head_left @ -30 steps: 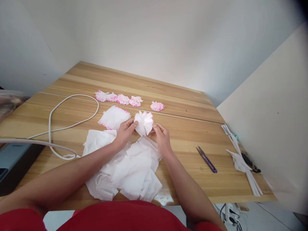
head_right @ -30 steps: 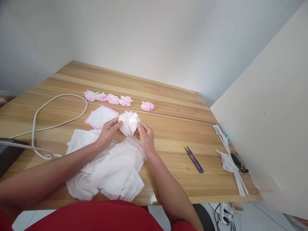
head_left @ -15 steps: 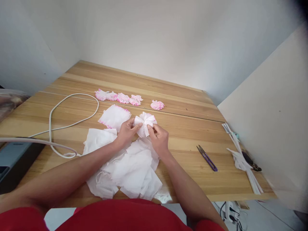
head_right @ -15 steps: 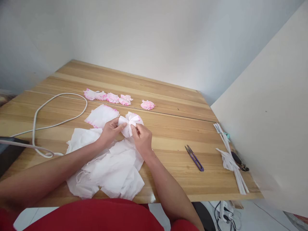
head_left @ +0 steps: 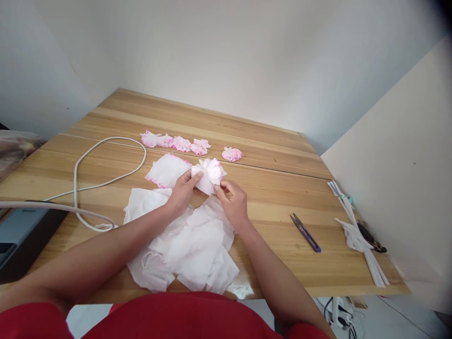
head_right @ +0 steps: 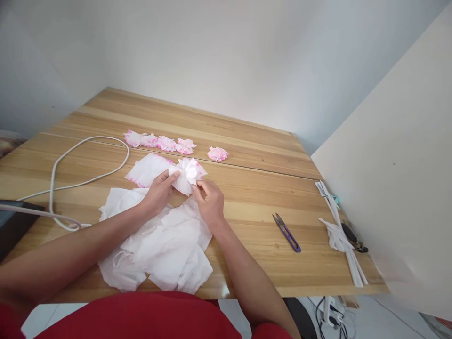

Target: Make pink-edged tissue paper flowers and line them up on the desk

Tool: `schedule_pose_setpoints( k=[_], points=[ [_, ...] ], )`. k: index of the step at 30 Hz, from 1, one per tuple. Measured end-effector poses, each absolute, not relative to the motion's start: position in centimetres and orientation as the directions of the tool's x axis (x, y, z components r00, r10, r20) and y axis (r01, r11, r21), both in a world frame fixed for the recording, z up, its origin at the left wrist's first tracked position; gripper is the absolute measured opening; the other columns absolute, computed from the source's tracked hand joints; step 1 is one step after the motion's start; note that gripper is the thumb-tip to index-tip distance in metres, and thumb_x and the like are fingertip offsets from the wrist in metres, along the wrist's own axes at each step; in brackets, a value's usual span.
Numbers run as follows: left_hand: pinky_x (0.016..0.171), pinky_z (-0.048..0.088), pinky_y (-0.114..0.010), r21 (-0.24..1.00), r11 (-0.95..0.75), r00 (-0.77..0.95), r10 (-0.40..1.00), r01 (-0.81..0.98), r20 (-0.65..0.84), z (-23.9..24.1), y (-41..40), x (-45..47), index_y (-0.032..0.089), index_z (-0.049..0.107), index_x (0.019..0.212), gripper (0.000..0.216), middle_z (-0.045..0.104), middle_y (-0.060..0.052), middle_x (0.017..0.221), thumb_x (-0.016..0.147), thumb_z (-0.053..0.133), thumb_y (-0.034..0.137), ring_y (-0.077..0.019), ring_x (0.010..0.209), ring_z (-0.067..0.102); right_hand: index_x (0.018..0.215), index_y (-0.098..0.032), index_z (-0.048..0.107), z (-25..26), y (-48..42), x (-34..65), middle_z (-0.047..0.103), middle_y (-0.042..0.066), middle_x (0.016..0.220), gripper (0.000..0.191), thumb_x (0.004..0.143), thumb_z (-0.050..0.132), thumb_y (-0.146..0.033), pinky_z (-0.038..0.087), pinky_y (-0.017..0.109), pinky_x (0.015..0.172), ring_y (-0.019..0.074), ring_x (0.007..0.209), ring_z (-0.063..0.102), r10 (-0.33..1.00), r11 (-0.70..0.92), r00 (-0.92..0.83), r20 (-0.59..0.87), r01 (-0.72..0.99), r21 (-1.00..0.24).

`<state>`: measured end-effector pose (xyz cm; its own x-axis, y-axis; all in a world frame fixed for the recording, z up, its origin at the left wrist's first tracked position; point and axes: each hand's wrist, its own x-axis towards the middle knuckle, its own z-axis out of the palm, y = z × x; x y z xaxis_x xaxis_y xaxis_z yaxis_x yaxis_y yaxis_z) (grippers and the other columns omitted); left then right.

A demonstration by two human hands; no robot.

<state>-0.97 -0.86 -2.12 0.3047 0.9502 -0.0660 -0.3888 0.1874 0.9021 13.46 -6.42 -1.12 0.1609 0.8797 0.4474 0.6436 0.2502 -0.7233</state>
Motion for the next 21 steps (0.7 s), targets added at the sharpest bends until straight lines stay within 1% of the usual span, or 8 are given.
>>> schedule_pose_setpoints(
  k=[4,6,8,10,13,15,17,21],
  points=[
    [0.060,0.042,-0.022,0.952,0.145,0.342,0.938,-0.270,-0.046,-1.9,-1.1,-0.9,0.016,0.056,0.087,0.032,0.058,0.002,0.074,0.076,0.072,0.042,-0.0115,0.066,0.053,0.078,-0.021,0.065,-1.4,-6.4,13.4,0.067,0.002,0.078,0.014,0.087,0.055,-0.027,0.045,0.029,0.073,0.0164,0.075,0.059,0.881,0.283,0.116,0.459,0.648,-0.707],
    [0.060,0.042,-0.022,0.956,0.142,0.344,0.938,-0.257,-0.047,-1.9,-1.1,-0.9,0.016,0.056,0.086,0.031,0.058,0.002,0.075,0.073,0.074,0.037,-0.0114,0.067,0.053,0.078,-0.021,0.065,-1.4,-6.4,13.4,0.067,0.002,0.078,0.013,0.085,0.057,-0.029,0.045,0.029,0.072,0.0162,0.074,0.058,0.901,0.255,0.136,0.411,0.601,-0.758],
    [0.060,0.042,-0.022,0.939,0.166,0.342,0.938,-0.302,-0.055,-2.0,-1.1,-0.9,0.016,0.054,0.084,0.028,0.058,0.003,0.073,0.072,0.073,0.033,-0.0111,0.065,0.053,0.081,-0.021,0.066,-1.4,-6.2,13.5,0.068,0.001,0.078,0.014,0.084,0.058,-0.032,0.046,0.028,0.069,0.0154,0.071,0.058,0.932,0.179,0.205,0.299,0.456,-0.872],
    [0.061,0.042,-0.022,0.911,0.188,0.346,0.937,-0.368,-0.053,-2.0,-1.0,-0.9,0.016,0.053,0.083,0.026,0.058,0.003,0.074,0.073,0.072,0.031,-0.0110,0.066,0.053,0.084,-0.020,0.067,-1.4,-6.0,13.7,0.068,0.001,0.078,0.017,0.082,0.059,-0.035,0.046,0.026,0.065,0.0146,0.069,0.058,0.950,0.084,0.272,0.150,0.240,-0.967],
    [0.062,0.044,-0.022,0.882,0.210,0.367,0.929,-0.422,-0.046,-1.9,-0.9,-0.9,0.017,0.053,0.084,0.023,0.059,0.002,0.076,0.074,0.071,0.029,-0.0112,0.067,0.055,0.083,-0.019,0.067,-1.1,-5.8,13.8,0.066,0.000,0.076,0.019,0.078,0.063,-0.037,0.046,0.024,0.061,0.0132,0.067,0.057,0.955,0.008,0.296,0.015,0.026,-1.000],
    [0.062,0.044,-0.023,0.872,0.220,0.372,0.927,-0.436,-0.048,-1.9,-1.0,-0.9,0.017,0.054,0.085,0.023,0.060,0.002,0.076,0.074,0.071,0.028,-0.0112,0.067,0.055,0.081,-0.019,0.067,-0.6,-5.9,13.8,0.064,-0.001,0.073,0.020,0.079,0.063,-0.038,0.046,0.024,0.060,0.0122,0.064,0.054,0.959,0.023,0.282,0.029,0.024,-0.999],
    [0.062,0.044,-0.023,0.866,0.225,0.369,0.928,-0.446,-0.051,-1.8,-1.0,-0.9,0.017,0.054,0.085,0.023,0.060,0.002,0.076,0.074,0.071,0.028,-0.0114,0.067,0.055,0.081,-0.019,0.068,-0.2,-6.2,13.5,0.063,-0.001,0.071,0.022,0.082,0.061,-0.040,0.046,0.024,0.060,0.0119,0.064,0.054,0.959,0.075,0.267,0.093,0.076,-0.994],
    [0.063,0.043,-0.024,0.870,0.216,0.362,0.931,-0.443,-0.047,-1.9,-1.0,-0.9,0.017,0.055,0.086,0.023,0.060,0.002,0.076,0.074,0.071,0.030,-0.0115,0.067,0.054,0.089,-0.020,0.069,-0.4,-6.5,13.2,0.068,0.001,0.079,0.021,0.079,0.065,-0.038,0.049,0.025,0.065,0.0135,0.069,0.059,0.942,0.142,0.291,0.168,0.110,-0.984]
  ],
)
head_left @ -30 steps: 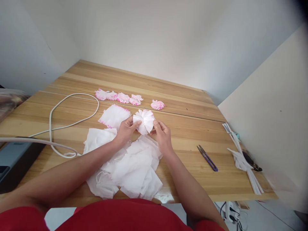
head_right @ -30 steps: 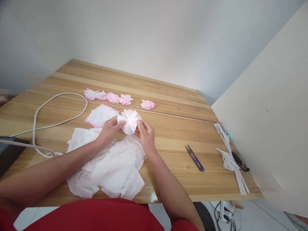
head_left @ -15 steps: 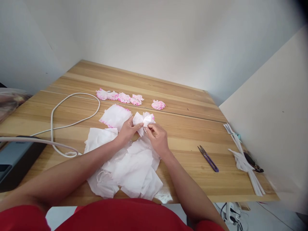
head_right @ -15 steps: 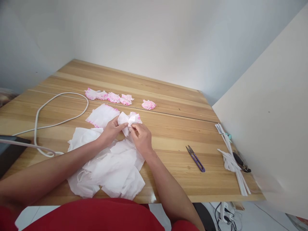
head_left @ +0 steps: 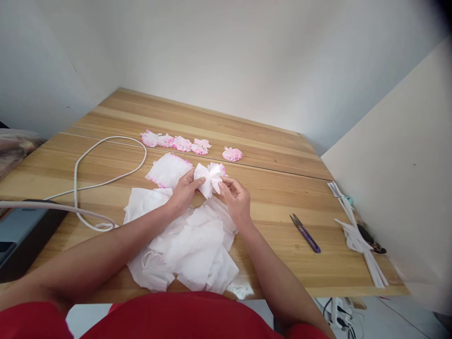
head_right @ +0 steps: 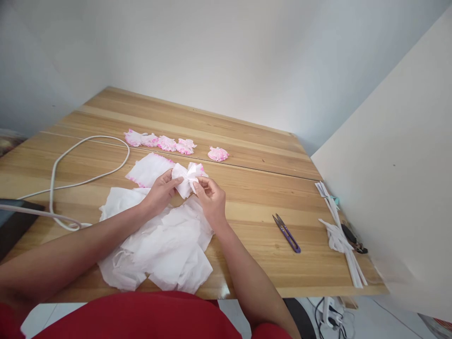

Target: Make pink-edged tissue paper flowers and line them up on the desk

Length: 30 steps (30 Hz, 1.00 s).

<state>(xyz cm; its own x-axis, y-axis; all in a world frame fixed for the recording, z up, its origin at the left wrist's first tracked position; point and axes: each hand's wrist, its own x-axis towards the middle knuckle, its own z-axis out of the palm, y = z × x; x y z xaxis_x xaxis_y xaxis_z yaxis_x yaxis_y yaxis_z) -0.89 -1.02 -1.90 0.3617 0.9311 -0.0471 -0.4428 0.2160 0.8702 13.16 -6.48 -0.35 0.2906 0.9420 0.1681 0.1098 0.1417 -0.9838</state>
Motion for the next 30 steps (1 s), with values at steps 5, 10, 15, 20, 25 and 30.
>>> schedule_pose_setpoints(
  k=[5,10,15,20,25,30],
  points=[
    [0.065,0.041,-0.024,0.918,0.187,0.378,0.925,-0.351,-0.043,-2.1,-1.0,-0.9,0.016,0.059,0.086,0.023,0.060,0.001,0.075,0.076,0.070,0.034,-0.0121,0.068,0.053,0.100,-0.021,0.070,-1.1,-6.3,13.3,0.070,0.003,0.088,0.022,0.083,0.063,-0.033,0.050,0.026,0.069,0.0143,0.075,0.061,0.929,0.170,0.281,0.241,0.255,-0.952],
    [0.068,0.042,-0.024,0.941,0.147,0.423,0.906,-0.304,-0.005,-2.2,-1.3,-1.0,0.017,0.059,0.086,0.026,0.058,0.000,0.078,0.082,0.064,0.043,-0.0133,0.073,0.054,0.108,-0.023,0.068,-1.1,-6.7,13.1,0.067,0.003,0.093,0.023,0.090,0.053,-0.023,0.048,0.027,0.074,0.0147,0.081,0.060,0.893,0.333,0.084,0.443,0.538,-0.774],
    [0.068,0.043,-0.024,0.953,0.130,0.449,0.893,-0.274,0.007,-2.1,-1.4,-0.8,0.016,0.056,0.088,0.032,0.058,0.000,0.081,0.077,0.070,0.043,-0.0133,0.076,0.054,0.098,-0.023,0.070,-1.6,-6.7,13.1,0.065,0.005,0.087,0.025,0.094,0.045,-0.021,0.047,0.031,0.077,0.0181,0.085,0.058,0.848,0.406,-0.083,0.524,0.737,-0.541],
    [0.062,0.040,-0.023,0.946,0.145,0.406,0.914,-0.289,-0.016,-2.2,-1.3,-0.8,0.017,0.053,0.082,0.030,0.055,0.002,0.074,0.075,0.072,0.040,-0.0112,0.067,0.050,0.106,-0.025,0.070,-1.9,-6.8,13.2,0.065,0.006,0.090,0.031,0.093,0.043,-0.015,0.046,0.031,0.075,0.0188,0.086,0.055,0.836,0.431,-0.203,0.510,0.818,-0.381],
    [0.060,0.038,-0.023,0.951,0.125,0.294,0.955,-0.282,-0.039,-2.2,-1.3,-0.9,0.018,0.054,0.074,0.024,0.053,0.003,0.067,0.079,0.064,0.039,-0.0109,0.063,0.048,0.112,-0.026,0.067,-1.6,-7.0,13.1,0.067,0.005,0.094,0.033,0.092,0.045,-0.014,0.047,0.030,0.078,0.0178,0.088,0.058,0.824,0.463,-0.183,0.536,0.763,-0.451],
    [0.064,0.038,-0.023,0.964,0.086,0.288,0.957,-0.251,-0.011,-2.4,-1.1,-0.9,0.017,0.057,0.078,0.022,0.057,0.001,0.072,0.082,0.061,0.038,-0.0123,0.068,0.049,0.103,-0.022,0.066,-0.8,-7.0,13.5,0.068,0.003,0.089,0.020,0.092,0.050,-0.028,0.049,0.029,0.073,0.0158,0.080,0.061,0.855,0.298,0.182,0.486,0.595,-0.747]
  ],
)
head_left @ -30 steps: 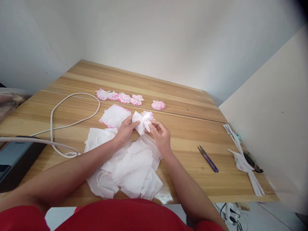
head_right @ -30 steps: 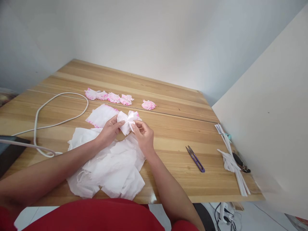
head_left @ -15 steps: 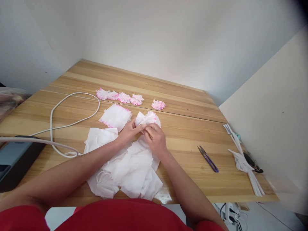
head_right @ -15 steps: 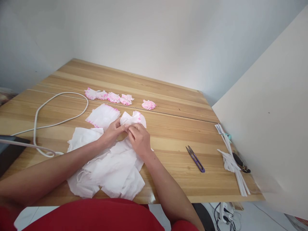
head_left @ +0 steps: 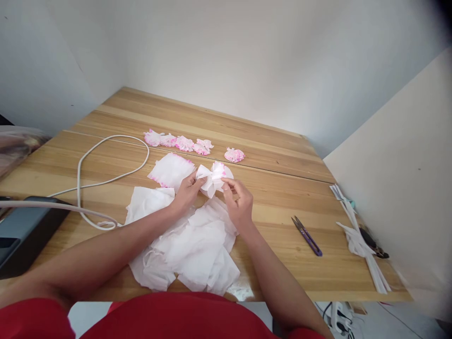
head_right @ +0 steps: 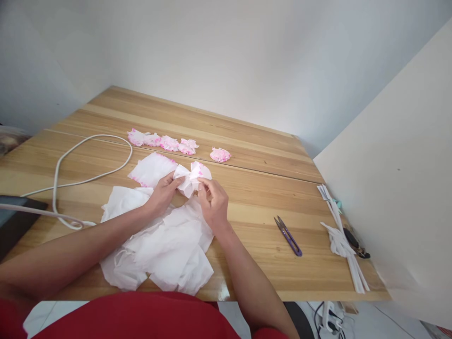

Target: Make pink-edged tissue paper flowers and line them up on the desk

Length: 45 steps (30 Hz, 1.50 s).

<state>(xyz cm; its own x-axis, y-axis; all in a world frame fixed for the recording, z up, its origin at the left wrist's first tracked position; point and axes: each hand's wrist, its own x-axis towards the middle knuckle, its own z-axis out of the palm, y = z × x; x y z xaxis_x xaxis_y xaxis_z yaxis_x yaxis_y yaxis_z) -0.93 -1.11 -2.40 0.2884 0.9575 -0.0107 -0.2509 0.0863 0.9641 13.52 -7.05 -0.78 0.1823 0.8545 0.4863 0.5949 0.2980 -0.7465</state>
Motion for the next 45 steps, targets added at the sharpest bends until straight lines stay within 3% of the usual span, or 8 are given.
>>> schedule_pose_setpoints(
  k=[6,10,16,21,31,34,38,45],
  points=[
    [0.066,0.037,-0.024,0.982,0.004,0.298,0.953,-0.190,0.053,-2.2,-1.2,-1.1,0.017,0.058,0.079,0.023,0.056,0.001,0.073,0.084,0.059,0.039,-0.0134,0.070,0.050,0.095,-0.020,0.059,-0.4,-6.8,13.7,0.062,0.002,0.080,0.026,0.091,0.050,-0.044,0.046,0.025,0.059,0.0141,0.072,0.058,0.883,0.174,0.373,0.284,0.301,-0.938],
    [0.067,0.039,-0.024,0.981,0.011,0.333,0.941,-0.194,0.055,-1.8,-1.4,-1.0,0.016,0.057,0.080,0.025,0.056,0.001,0.074,0.082,0.062,0.040,-0.0138,0.071,0.050,0.120,-0.019,0.055,-0.9,-6.3,13.7,0.064,0.007,0.100,0.043,0.086,0.056,-0.045,0.048,0.027,0.064,0.0169,0.085,0.060,0.886,0.151,0.370,0.278,0.336,-0.930],
    [0.064,0.038,-0.025,0.980,0.041,0.335,0.942,-0.194,0.027,-1.8,-1.4,-0.9,0.016,0.057,0.080,0.028,0.054,0.001,0.073,0.079,0.064,0.043,-0.0143,0.069,0.049,0.132,-0.022,0.048,-1.0,-6.0,13.8,0.061,0.010,0.118,0.055,0.081,0.062,-0.037,0.049,0.028,0.066,0.0182,0.092,0.057,0.854,0.100,0.397,0.337,0.510,-0.854],
    [0.066,0.038,-0.024,0.984,0.002,0.331,0.942,-0.181,0.059,-1.9,-1.4,-1.1,0.016,0.058,0.080,0.028,0.054,0.000,0.074,0.084,0.059,0.044,-0.0144,0.071,0.049,0.119,-0.022,0.054,-0.9,-6.4,13.9,0.062,0.010,0.119,0.037,0.084,0.060,-0.032,0.047,0.036,0.086,0.0215,0.106,0.057,0.787,0.177,0.347,0.510,0.664,-0.726],
    [0.067,0.036,-0.024,0.986,-0.046,0.321,0.942,-0.162,0.097,-2.2,-1.2,-1.2,0.017,0.058,0.080,0.027,0.053,0.001,0.074,0.085,0.057,0.044,-0.0147,0.072,0.047,0.103,-0.023,0.060,-0.3,-6.8,14.2,0.067,0.008,0.103,0.015,0.089,0.054,-0.026,0.041,0.041,0.090,0.0229,0.100,0.059,0.687,0.288,0.173,0.705,0.827,-0.483],
    [0.066,0.036,-0.024,0.986,-0.063,0.329,0.938,-0.153,0.111,-2.3,-1.2,-1.2,0.017,0.057,0.080,0.027,0.051,0.001,0.074,0.087,0.056,0.043,-0.0143,0.071,0.047,0.102,-0.023,0.063,-0.2,-7.1,13.8,0.069,0.004,0.086,0.016,0.090,0.055,-0.030,0.039,0.037,0.081,0.0203,0.081,0.060,0.756,0.306,0.039,0.654,0.861,-0.405],
    [0.068,0.038,-0.024,0.981,-0.093,0.337,0.930,-0.168,0.146,-2.2,-1.5,-1.2,0.018,0.056,0.080,0.028,0.052,0.001,0.075,0.091,0.051,0.043,-0.0136,0.072,0.047,0.109,-0.022,0.064,-0.7,-7.1,13.0,0.071,0.006,0.097,0.028,0.087,0.061,-0.038,0.036,0.036,0.079,0.0218,0.088,0.061,0.827,0.308,-0.072,0.558,0.888,-0.341],
    [0.065,0.036,-0.024,0.986,-0.077,0.327,0.937,-0.147,0.122,-2.5,-1.4,-1.0,0.018,0.054,0.075,0.032,0.049,0.002,0.070,0.086,0.056,0.048,-0.0131,0.068,0.044,0.101,-0.025,0.068,-1.6,-6.8,13.2,0.072,0.003,0.095,0.022,0.095,0.047,-0.024,0.038,0.034,0.082,0.0189,0.092,0.062,0.847,0.301,-0.012,0.532,0.836,-0.460]
  ],
)
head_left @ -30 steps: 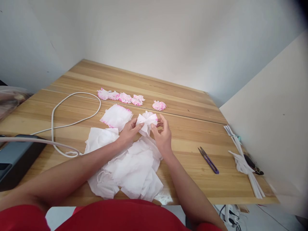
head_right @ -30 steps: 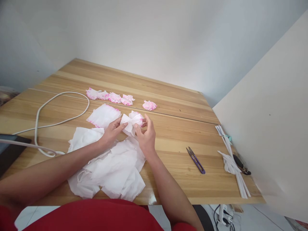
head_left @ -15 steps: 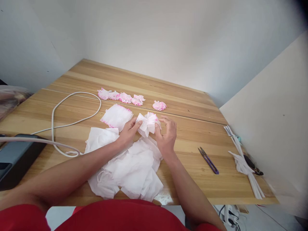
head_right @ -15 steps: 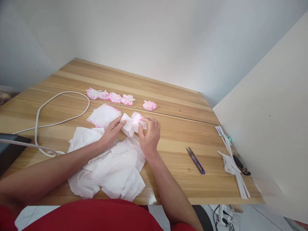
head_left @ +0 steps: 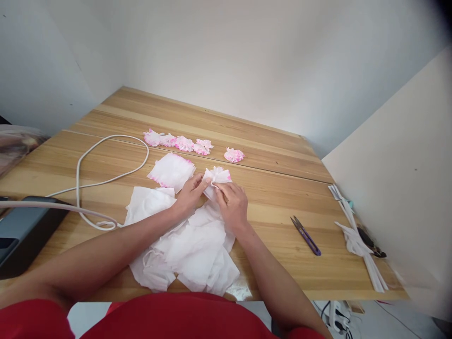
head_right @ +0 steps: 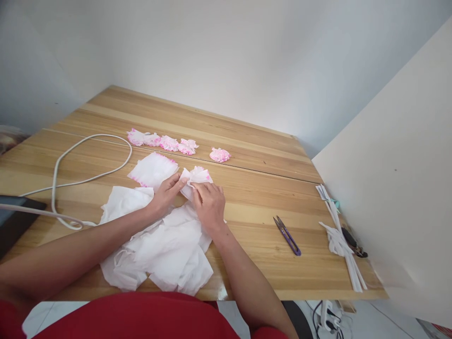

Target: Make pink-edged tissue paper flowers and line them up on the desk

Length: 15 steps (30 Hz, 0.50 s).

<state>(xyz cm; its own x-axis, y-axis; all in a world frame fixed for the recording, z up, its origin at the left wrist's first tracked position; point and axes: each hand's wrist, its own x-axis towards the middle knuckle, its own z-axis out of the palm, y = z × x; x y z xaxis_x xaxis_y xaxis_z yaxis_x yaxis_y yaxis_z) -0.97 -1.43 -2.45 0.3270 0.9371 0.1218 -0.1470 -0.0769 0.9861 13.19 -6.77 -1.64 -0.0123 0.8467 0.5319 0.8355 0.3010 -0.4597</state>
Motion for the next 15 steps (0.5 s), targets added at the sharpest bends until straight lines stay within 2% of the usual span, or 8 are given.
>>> schedule_pose_setpoints(
  k=[3,6,8,11,13,15],
  points=[
    [0.063,0.035,-0.024,0.986,-0.026,0.301,0.951,-0.165,0.076,-2.6,-1.2,-0.8,0.017,0.055,0.076,0.032,0.049,0.003,0.068,0.083,0.060,0.048,-0.0128,0.065,0.044,0.093,-0.022,0.068,-1.8,-6.5,13.5,0.070,0.002,0.087,0.021,0.094,0.048,-0.030,0.041,0.030,0.075,0.0171,0.082,0.061,0.892,0.241,0.108,0.439,0.708,-0.664],
    [0.061,0.034,-0.024,0.984,-0.009,0.263,0.963,-0.179,0.056,-2.7,-1.1,-0.7,0.017,0.054,0.074,0.031,0.048,0.003,0.066,0.082,0.060,0.046,-0.0124,0.064,0.043,0.081,-0.019,0.064,-1.6,-6.3,13.6,0.062,-0.002,0.069,0.028,0.093,0.048,-0.039,0.039,0.026,0.060,0.0138,0.063,0.054,0.943,0.094,0.235,0.237,0.495,-0.864],
    [0.061,0.034,-0.024,0.988,-0.027,0.248,0.966,-0.154,0.065,-2.8,-1.1,-0.7,0.017,0.052,0.072,0.029,0.047,0.003,0.066,0.083,0.059,0.043,-0.0120,0.064,0.043,0.082,-0.019,0.064,-1.4,-6.3,13.5,0.063,-0.002,0.072,0.026,0.090,0.051,-0.040,0.040,0.025,0.062,0.0135,0.066,0.055,0.942,0.081,0.253,0.218,0.459,-0.885],
    [0.061,0.035,-0.024,0.993,-0.063,0.273,0.958,-0.100,0.088,-3.3,-1.2,-0.7,0.017,0.051,0.073,0.027,0.047,0.003,0.068,0.086,0.056,0.040,-0.0120,0.065,0.044,0.092,-0.020,0.065,-1.0,-6.4,13.3,0.065,0.000,0.085,0.020,0.084,0.062,-0.038,0.041,0.026,0.073,0.0147,0.078,0.056,0.904,0.171,0.232,0.359,0.573,-0.801],
    [0.063,0.036,-0.024,0.991,-0.119,0.310,0.942,-0.060,0.131,-3.8,-1.2,-0.7,0.017,0.053,0.074,0.025,0.049,0.003,0.069,0.087,0.055,0.039,-0.0124,0.066,0.046,0.085,-0.019,0.064,-1.0,-6.5,13.3,0.060,-0.001,0.077,0.018,0.083,0.062,-0.037,0.040,0.026,0.070,0.0136,0.072,0.052,0.890,0.176,0.239,0.388,0.604,-0.777],
    [0.063,0.037,-0.025,0.986,-0.161,0.329,0.930,-0.033,0.163,-4.2,-1.2,-0.6,0.017,0.054,0.074,0.025,0.050,0.002,0.068,0.088,0.054,0.038,-0.0125,0.066,0.046,0.071,-0.019,0.059,-1.1,-6.4,13.4,0.051,-0.003,0.064,0.025,0.086,0.058,-0.039,0.036,0.025,0.060,0.0118,0.062,0.045,0.901,0.132,0.287,0.326,0.533,-0.836]
  ],
)
